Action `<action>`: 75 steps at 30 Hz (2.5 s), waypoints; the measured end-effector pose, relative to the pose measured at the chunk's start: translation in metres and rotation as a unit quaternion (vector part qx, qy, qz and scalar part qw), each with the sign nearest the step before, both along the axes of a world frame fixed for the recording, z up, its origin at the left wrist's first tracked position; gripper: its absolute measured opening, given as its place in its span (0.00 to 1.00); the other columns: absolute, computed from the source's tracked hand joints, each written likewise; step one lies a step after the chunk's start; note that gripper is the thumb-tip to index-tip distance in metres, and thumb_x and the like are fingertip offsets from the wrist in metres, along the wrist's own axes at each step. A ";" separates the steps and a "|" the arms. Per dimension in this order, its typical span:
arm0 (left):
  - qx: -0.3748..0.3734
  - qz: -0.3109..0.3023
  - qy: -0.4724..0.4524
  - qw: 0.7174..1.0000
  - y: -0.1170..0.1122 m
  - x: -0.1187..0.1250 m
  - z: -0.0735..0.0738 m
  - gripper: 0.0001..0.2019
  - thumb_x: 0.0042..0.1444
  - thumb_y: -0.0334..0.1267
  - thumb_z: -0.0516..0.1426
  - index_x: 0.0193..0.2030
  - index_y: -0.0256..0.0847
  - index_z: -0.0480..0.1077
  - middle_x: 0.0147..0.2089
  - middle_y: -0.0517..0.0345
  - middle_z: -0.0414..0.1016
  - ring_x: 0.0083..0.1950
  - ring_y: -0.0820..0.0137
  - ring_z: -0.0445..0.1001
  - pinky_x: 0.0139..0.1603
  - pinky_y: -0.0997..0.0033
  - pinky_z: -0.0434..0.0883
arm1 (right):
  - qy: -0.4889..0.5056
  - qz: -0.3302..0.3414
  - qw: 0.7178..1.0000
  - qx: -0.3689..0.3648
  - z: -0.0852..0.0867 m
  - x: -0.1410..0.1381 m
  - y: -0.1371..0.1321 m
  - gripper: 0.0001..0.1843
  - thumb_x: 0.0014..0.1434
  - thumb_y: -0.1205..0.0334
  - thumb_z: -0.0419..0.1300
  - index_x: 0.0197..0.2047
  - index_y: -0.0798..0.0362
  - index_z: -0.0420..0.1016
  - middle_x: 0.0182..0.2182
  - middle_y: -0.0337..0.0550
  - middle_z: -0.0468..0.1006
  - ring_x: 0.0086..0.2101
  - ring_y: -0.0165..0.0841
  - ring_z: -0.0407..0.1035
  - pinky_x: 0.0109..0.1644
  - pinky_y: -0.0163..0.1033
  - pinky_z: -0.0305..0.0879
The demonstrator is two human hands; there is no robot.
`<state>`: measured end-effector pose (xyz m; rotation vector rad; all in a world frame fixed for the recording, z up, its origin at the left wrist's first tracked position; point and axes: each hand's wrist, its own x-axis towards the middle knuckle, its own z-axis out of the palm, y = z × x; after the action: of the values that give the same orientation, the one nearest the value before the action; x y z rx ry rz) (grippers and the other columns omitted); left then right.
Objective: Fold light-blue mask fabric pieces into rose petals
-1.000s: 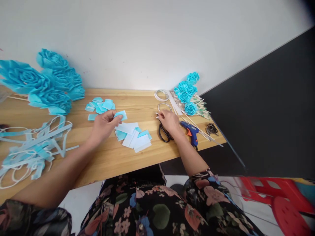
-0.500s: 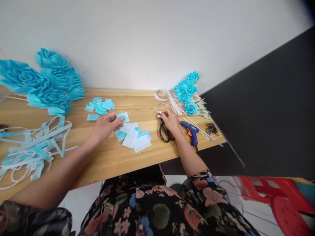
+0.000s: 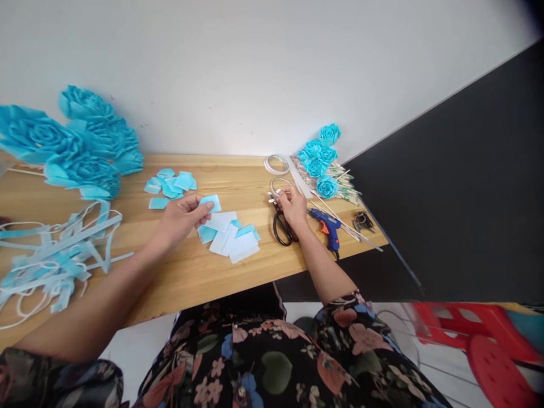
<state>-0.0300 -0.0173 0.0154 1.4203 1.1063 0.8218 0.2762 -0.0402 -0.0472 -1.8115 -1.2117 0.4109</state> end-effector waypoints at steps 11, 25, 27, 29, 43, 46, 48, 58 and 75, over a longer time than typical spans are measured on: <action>-0.019 -0.062 -0.016 0.998 0.002 0.000 -0.010 0.17 0.49 0.50 0.63 0.24 0.37 0.67 0.21 0.62 0.68 0.23 0.78 0.63 0.24 0.77 0.60 | -0.159 0.169 0.954 0.188 0.057 -0.055 -0.020 0.07 0.63 0.61 0.57 0.38 0.51 0.77 0.32 0.41 0.78 0.33 0.32 0.71 0.35 0.37 0.68; -0.028 -0.087 -0.012 0.996 0.002 -0.001 -0.005 0.16 0.48 0.50 0.61 0.25 0.38 0.66 0.20 0.63 0.67 0.21 0.78 0.64 0.21 0.78 0.61 | -0.251 0.309 0.863 0.312 0.060 -0.109 -0.004 0.08 0.63 0.70 0.58 0.43 0.50 0.75 0.34 0.42 0.80 0.37 0.33 0.73 0.41 0.40 0.69; -0.024 -0.084 -0.008 0.996 0.003 -0.001 -0.006 0.17 0.49 0.50 0.61 0.24 0.38 0.65 0.20 0.63 0.66 0.21 0.78 0.63 0.21 0.78 0.61 | -0.251 0.295 0.869 0.309 0.063 -0.099 -0.006 0.08 0.63 0.71 0.58 0.42 0.50 0.75 0.34 0.41 0.80 0.35 0.32 0.73 0.40 0.40 0.69; -0.024 -0.079 -0.003 0.997 0.003 -0.001 -0.007 0.17 0.49 0.50 0.61 0.24 0.38 0.65 0.19 0.64 0.66 0.20 0.79 0.63 0.20 0.79 0.60 | -0.244 0.259 0.885 0.300 0.068 -0.086 -0.008 0.06 0.63 0.70 0.58 0.40 0.50 0.75 0.32 0.39 0.80 0.33 0.31 0.72 0.39 0.39 0.68; -0.034 -0.114 0.006 0.993 0.001 0.002 -0.005 0.15 0.50 0.48 0.60 0.26 0.39 0.65 0.22 0.62 0.67 0.22 0.78 0.64 0.21 0.79 0.61 | -0.242 0.296 0.879 0.287 0.063 -0.100 -0.023 0.10 0.63 0.70 0.57 0.44 0.49 0.77 0.35 0.42 0.81 0.37 0.34 0.74 0.41 0.42 0.70; -0.033 -0.128 0.011 0.991 0.000 0.001 -0.004 0.15 0.50 0.48 0.60 0.26 0.39 0.66 0.22 0.62 0.67 0.22 0.78 0.64 0.22 0.78 0.61 | -0.254 0.293 0.875 0.290 0.063 -0.103 -0.020 0.10 0.63 0.70 0.58 0.45 0.48 0.76 0.36 0.42 0.81 0.37 0.34 0.74 0.41 0.43 0.70; -0.033 -0.135 0.015 0.990 -0.001 0.001 -0.003 0.15 0.50 0.48 0.60 0.25 0.39 0.66 0.21 0.63 0.66 0.22 0.78 0.63 0.22 0.78 0.61 | -0.265 0.300 0.866 0.300 0.063 -0.106 -0.018 0.10 0.63 0.69 0.58 0.45 0.48 0.76 0.36 0.42 0.81 0.37 0.34 0.74 0.41 0.43 0.70; -0.069 -0.145 0.001 0.987 -0.001 0.001 -0.003 0.14 0.49 0.45 0.63 0.26 0.38 0.67 0.20 0.64 0.66 0.21 0.79 0.62 0.23 0.78 0.60 | -0.273 0.312 0.858 0.303 0.064 -0.104 -0.018 0.09 0.64 0.69 0.57 0.44 0.48 0.76 0.35 0.42 0.80 0.36 0.34 0.73 0.39 0.43 0.70; -0.187 -0.341 -0.043 0.920 -0.003 -0.007 -0.001 0.15 0.49 0.45 0.65 0.25 0.37 0.68 0.21 0.63 0.67 0.20 0.79 0.61 0.20 0.79 0.58 | -0.229 0.497 0.782 0.298 0.073 -0.090 -0.018 0.08 0.66 0.64 0.59 0.46 0.47 0.78 0.38 0.41 0.80 0.39 0.32 0.74 0.42 0.42 0.73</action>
<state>-0.0369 -0.0201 0.0145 1.2949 0.5811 0.1543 0.1858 -0.0586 0.0258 -0.5996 -2.2992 0.0972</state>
